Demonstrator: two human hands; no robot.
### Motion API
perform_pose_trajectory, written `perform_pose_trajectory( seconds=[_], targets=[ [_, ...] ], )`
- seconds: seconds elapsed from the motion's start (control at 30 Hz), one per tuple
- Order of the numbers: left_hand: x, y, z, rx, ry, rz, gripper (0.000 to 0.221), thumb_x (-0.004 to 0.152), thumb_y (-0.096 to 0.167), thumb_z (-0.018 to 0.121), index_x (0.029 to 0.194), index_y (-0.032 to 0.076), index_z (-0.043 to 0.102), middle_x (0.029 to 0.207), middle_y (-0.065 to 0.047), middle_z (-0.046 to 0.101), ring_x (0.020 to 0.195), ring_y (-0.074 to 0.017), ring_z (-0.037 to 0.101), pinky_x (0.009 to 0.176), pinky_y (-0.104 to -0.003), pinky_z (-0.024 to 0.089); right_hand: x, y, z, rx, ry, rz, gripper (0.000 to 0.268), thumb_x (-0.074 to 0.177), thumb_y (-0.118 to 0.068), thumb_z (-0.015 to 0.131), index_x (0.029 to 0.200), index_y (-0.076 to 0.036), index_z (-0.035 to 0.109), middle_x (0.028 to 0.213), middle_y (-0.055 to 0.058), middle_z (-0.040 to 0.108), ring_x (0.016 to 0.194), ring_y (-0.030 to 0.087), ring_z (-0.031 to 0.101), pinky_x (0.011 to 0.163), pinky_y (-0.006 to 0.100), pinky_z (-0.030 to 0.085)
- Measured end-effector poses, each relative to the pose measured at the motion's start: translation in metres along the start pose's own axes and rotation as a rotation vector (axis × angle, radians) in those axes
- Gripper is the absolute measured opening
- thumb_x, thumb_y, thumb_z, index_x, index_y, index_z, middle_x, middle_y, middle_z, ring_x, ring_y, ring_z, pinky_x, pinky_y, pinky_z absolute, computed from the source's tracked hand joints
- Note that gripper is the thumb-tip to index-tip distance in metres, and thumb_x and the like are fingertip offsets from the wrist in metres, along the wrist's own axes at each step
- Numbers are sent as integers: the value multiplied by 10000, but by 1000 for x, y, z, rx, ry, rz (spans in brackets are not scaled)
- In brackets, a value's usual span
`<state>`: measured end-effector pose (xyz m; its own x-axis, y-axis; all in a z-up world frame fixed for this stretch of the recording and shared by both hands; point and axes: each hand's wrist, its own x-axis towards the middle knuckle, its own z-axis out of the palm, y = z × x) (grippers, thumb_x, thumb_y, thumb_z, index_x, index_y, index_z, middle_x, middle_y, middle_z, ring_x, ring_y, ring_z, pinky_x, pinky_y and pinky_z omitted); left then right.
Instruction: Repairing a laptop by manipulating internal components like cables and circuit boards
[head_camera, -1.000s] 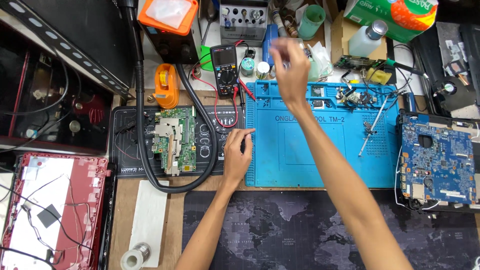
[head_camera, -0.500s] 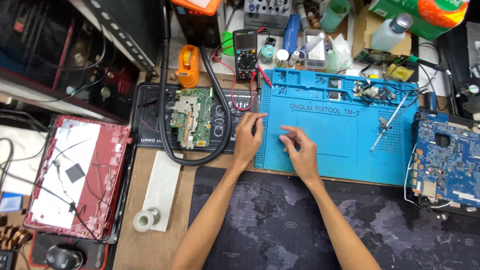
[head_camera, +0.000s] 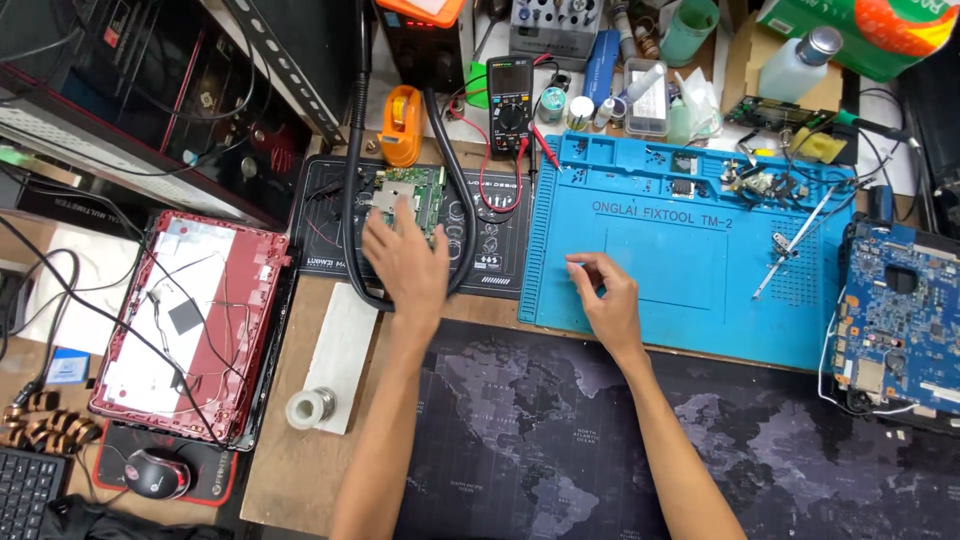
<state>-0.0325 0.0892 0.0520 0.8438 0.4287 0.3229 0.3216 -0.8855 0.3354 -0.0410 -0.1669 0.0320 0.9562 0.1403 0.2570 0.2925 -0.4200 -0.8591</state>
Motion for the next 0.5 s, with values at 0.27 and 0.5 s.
perform_pose_trajectory(
  seconds=[0.27, 0.5],
  targets=[
    [-3, -6, 1, 70, -56, -94, 968, 774, 346, 907, 1511, 21, 371, 1382, -353, 400, 1171, -483, 527, 928, -566, 432, 0, 2, -2, 22, -8, -27, 144, 1080, -85, 573, 1120, -67, 710, 777, 126, 681, 665, 181, 624, 616, 352, 532],
    [-4, -21, 12, -6, -57, -101, 1063, 698, 286, 940, 1536, 39, 334, 1359, -313, 389, 1070, -505, 566, 891, -588, 446, -2, 9, -2, 38, -4, -3, 140, 1068, -107, 591, 1114, -87, 721, 789, 118, 692, 684, 184, 646, 629, 344, 545]
  ],
)
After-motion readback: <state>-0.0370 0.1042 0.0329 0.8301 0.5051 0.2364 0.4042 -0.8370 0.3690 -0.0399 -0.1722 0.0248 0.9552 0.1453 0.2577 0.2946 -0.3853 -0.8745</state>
